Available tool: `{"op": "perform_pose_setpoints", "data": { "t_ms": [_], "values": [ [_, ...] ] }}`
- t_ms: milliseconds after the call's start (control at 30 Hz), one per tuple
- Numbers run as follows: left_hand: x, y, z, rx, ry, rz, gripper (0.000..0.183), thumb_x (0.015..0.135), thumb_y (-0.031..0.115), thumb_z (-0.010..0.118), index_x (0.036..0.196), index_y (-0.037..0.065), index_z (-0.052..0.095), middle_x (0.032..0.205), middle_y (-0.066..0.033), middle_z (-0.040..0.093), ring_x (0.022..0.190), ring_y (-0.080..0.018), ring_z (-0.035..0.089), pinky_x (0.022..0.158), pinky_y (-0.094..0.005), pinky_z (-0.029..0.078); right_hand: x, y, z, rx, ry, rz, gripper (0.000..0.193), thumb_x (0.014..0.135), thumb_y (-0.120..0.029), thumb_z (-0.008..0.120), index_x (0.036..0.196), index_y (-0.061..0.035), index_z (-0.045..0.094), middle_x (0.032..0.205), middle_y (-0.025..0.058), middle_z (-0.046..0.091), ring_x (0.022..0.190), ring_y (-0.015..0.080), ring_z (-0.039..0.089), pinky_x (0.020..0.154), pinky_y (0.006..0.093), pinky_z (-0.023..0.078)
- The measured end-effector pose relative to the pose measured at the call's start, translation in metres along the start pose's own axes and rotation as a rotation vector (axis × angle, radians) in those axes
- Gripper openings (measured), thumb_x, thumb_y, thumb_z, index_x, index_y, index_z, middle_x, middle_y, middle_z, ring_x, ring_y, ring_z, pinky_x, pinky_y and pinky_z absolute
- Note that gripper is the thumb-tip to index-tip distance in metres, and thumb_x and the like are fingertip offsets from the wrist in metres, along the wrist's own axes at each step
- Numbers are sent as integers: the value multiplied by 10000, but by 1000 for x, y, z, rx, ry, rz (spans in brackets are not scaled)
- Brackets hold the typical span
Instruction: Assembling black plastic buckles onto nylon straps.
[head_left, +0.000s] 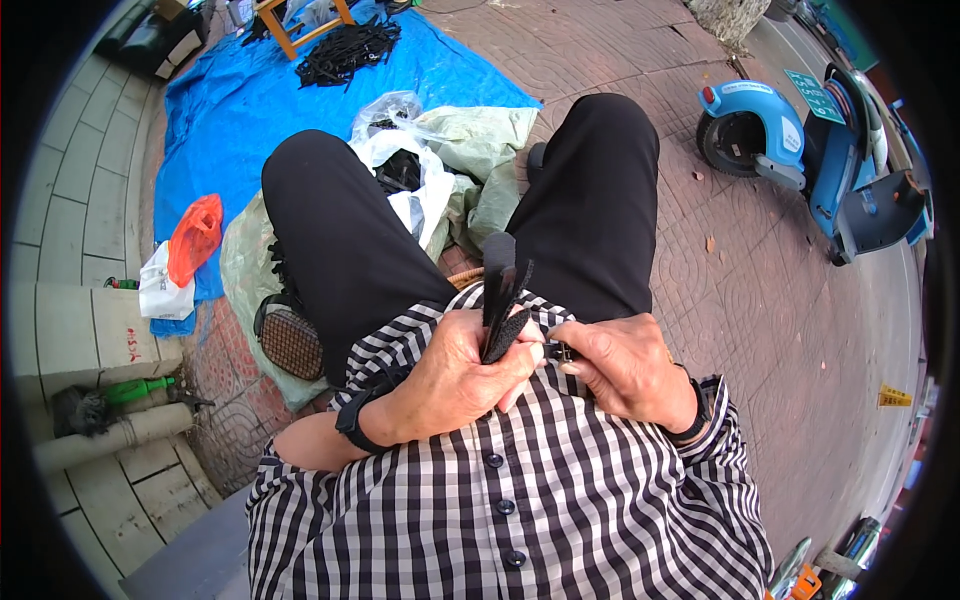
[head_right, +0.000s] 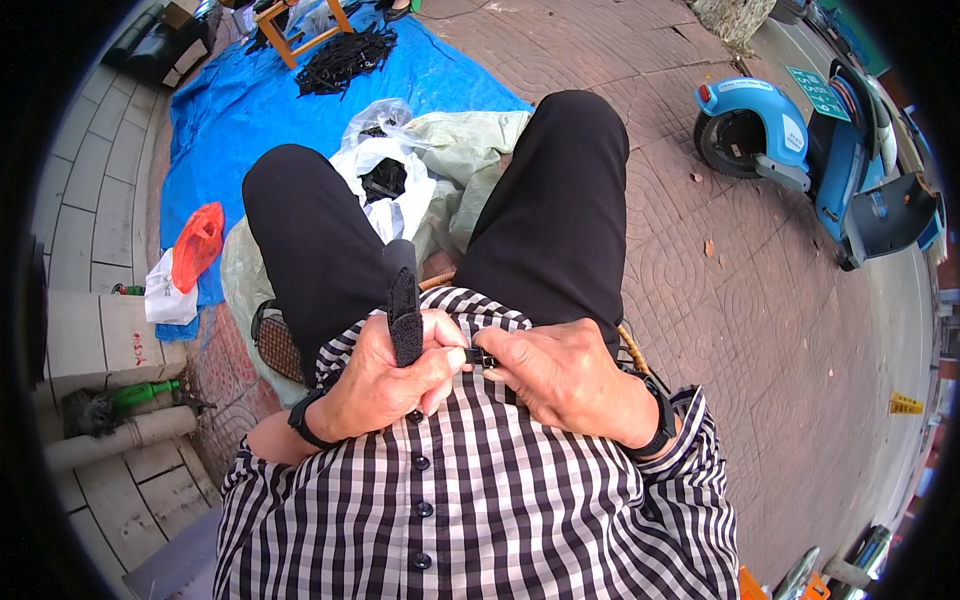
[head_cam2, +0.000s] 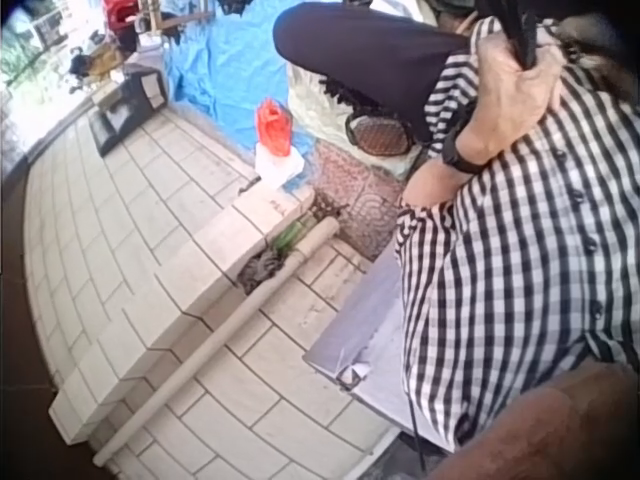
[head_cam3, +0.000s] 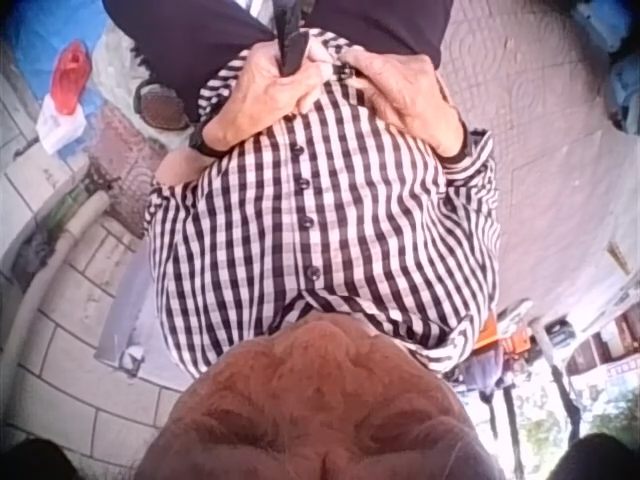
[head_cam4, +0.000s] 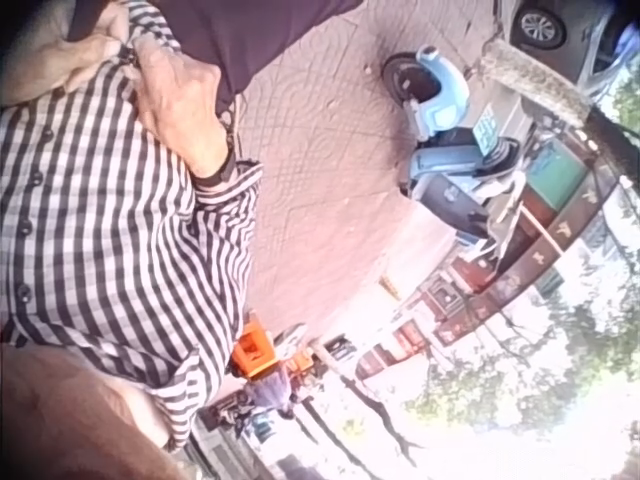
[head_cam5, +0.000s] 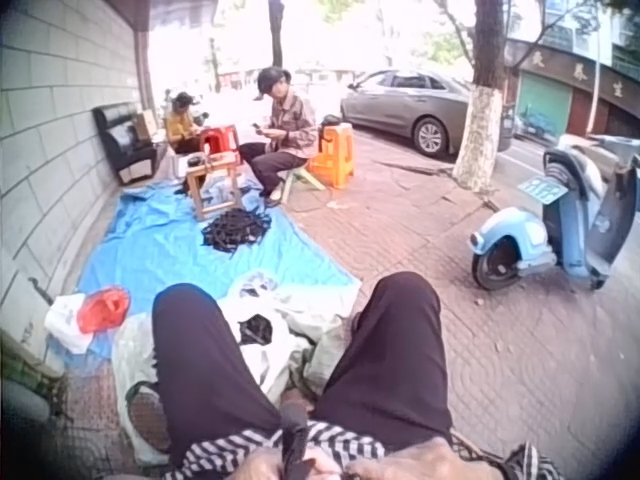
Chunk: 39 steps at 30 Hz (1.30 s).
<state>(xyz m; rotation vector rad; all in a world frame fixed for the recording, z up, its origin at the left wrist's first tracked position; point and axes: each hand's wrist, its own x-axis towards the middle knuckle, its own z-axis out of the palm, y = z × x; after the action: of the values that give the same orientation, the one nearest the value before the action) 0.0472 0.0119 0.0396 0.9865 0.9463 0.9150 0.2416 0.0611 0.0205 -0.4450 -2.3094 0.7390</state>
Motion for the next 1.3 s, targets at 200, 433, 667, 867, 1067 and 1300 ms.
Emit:
{"op": "perform_pose_setpoints", "data": {
  "t_ms": [200, 433, 667, 867, 1067, 1300],
  "values": [
    [-2, -1, 1, 19, 1, 14, 100, 869, 45, 494, 808, -19, 542, 526, -1, 504, 428, -47, 464, 415, -192, 361, -4, -4, 2, 350, 36, 250, 220, 835, -95, 605, 1008, 33, 556, 526, 42, 506, 442, 138, 541, 422, 253, 394],
    [-4, -4, -5, -50, -38, -7, 82, 863, 48, 538, 807, -2, 572, 609, -9, 528, 462, -65, 504, 418, -196, 391, -6, -1, -5, 601, -34, 425, 232, 850, -114, 595, 1048, 6, 586, 784, 82, 642, 648, 118, 617, 587, 234, 462],
    [-2, -2, -5, -27, -12, 17, 97, 868, 59, 531, 803, -1, 572, 605, -11, 531, 463, -63, 502, 423, -198, 397, -5, -5, 0, 483, 3, 479, 234, 824, -110, 638, 1013, 19, 588, 646, 32, 604, 533, 71, 569, 476, 210, 424],
    [-2, -2, -3, 18, 15, -33, 96, 866, 60, 525, 807, 0, 570, 595, -14, 536, 462, -66, 503, 423, -200, 399, -3, -1, 0, 365, 12, 271, 195, 819, -116, 632, 945, 29, 597, 648, 63, 603, 499, 141, 588, 466, 248, 442],
    [0, -1, -4, -31, -9, -38, 106, 866, 60, 526, 789, 3, 572, 583, -13, 528, 456, -66, 497, 424, -202, 397, 0, 2, 4, 91, 64, 49, 248, 762, -76, 655, 971, 38, 583, 634, 85, 583, 515, 210, 592, 441, 296, 451],
    [1, 1, -2, 18, 14, -40, 113, 861, 70, 538, 778, -1, 568, 583, -13, 527, 460, -66, 492, 427, -203, 399, 0, 2, 3, -131, 32, -62, 350, 695, -43, 670, 1013, 38, 549, 553, 39, 476, 439, 179, 514, 394, 289, 420]
  ]
}}
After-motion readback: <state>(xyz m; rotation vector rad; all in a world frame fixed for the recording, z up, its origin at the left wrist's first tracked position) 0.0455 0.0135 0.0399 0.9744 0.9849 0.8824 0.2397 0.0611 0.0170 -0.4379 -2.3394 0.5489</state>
